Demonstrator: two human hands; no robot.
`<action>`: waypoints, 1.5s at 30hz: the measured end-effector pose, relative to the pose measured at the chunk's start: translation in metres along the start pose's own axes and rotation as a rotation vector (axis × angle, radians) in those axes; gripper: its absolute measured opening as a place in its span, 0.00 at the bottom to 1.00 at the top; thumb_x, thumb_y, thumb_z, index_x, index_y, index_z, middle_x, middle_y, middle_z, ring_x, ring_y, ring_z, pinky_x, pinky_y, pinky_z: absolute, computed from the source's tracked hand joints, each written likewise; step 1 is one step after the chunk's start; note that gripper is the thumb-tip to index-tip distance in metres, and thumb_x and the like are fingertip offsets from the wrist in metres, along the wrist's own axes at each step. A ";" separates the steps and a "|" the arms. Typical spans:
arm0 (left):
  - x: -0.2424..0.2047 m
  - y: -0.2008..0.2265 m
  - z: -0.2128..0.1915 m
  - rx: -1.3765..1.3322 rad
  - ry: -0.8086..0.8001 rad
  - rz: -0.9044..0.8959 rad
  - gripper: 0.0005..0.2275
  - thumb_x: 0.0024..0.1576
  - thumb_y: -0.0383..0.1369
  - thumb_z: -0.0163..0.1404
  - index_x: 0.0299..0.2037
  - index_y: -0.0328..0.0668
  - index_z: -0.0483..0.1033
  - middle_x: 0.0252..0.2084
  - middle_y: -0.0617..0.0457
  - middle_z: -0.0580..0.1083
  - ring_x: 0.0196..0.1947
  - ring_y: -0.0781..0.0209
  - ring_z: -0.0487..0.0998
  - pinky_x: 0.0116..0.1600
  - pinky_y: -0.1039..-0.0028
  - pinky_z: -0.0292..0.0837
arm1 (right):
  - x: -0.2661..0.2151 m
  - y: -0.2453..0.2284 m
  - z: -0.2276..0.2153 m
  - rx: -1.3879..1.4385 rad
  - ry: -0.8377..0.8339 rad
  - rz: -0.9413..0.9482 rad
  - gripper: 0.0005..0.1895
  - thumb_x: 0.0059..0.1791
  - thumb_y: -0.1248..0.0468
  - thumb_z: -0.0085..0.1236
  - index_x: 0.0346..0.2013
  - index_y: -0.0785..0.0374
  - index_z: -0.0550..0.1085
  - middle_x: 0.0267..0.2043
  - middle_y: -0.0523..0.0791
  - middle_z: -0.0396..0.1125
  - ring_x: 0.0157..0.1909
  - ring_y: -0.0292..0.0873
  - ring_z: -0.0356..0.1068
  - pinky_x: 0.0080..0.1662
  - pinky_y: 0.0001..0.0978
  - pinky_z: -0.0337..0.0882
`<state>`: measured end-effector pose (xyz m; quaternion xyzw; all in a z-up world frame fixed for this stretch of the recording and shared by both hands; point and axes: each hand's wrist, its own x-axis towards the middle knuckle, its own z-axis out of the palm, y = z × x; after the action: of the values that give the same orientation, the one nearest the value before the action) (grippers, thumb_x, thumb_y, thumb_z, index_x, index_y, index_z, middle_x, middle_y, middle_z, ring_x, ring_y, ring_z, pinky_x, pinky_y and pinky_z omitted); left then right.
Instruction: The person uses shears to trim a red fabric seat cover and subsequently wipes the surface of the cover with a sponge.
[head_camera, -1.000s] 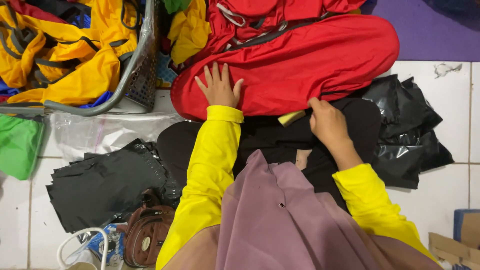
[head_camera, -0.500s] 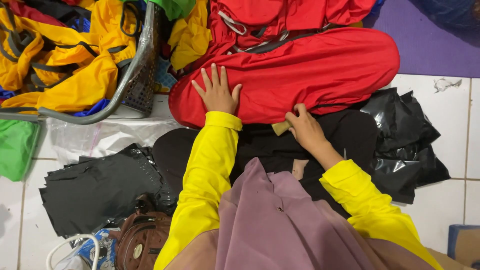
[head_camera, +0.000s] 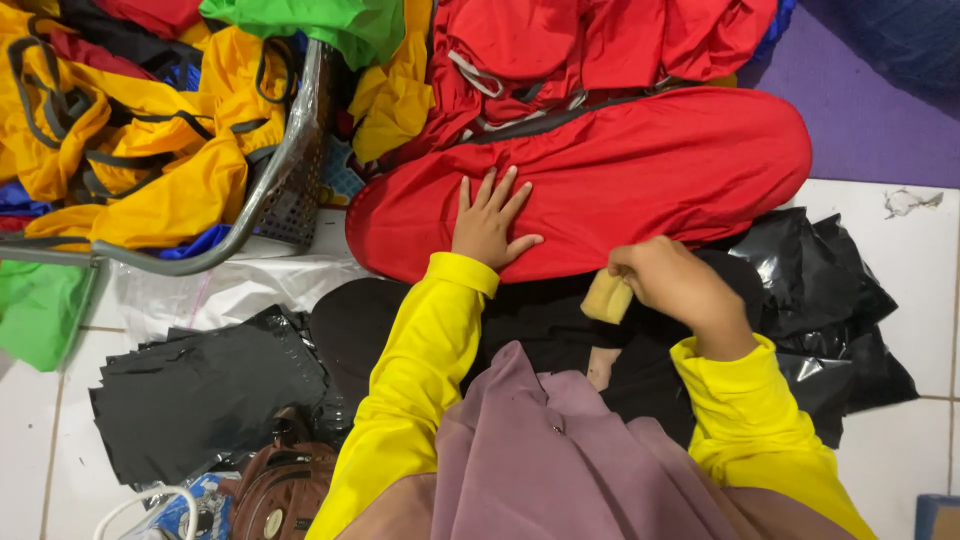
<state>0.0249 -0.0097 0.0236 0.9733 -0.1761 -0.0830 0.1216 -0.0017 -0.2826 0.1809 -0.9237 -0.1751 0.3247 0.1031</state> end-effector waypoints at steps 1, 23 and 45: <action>0.001 -0.001 -0.002 0.003 0.000 0.000 0.41 0.55 0.70 0.41 0.76 0.65 0.52 0.80 0.54 0.47 0.80 0.47 0.43 0.77 0.37 0.31 | -0.003 0.001 -0.011 0.001 0.002 -0.002 0.11 0.47 0.69 0.56 0.42 0.54 0.79 0.37 0.53 0.76 0.45 0.62 0.78 0.49 0.51 0.77; -0.001 -0.010 0.002 -0.072 0.095 0.022 0.35 0.59 0.59 0.50 0.74 0.57 0.60 0.78 0.50 0.53 0.78 0.46 0.49 0.75 0.38 0.37 | 0.147 0.143 0.058 0.467 0.846 -0.068 0.29 0.40 0.76 0.71 0.55 0.62 0.75 0.53 0.52 0.63 0.54 0.59 0.70 0.51 0.44 0.76; 0.008 -0.002 -0.008 -0.197 0.635 0.226 0.04 0.48 0.29 0.58 0.29 0.43 0.75 0.48 0.56 0.79 0.54 0.51 0.78 0.57 0.62 0.74 | 0.141 0.039 0.057 0.548 1.166 -0.295 0.12 0.44 0.69 0.71 0.31 0.61 0.72 0.49 0.51 0.65 0.56 0.58 0.69 0.56 0.45 0.70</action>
<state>0.0343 -0.0093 0.0293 0.9085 -0.2273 0.2212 0.2722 0.0743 -0.2588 0.0459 -0.8549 -0.1265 -0.2135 0.4556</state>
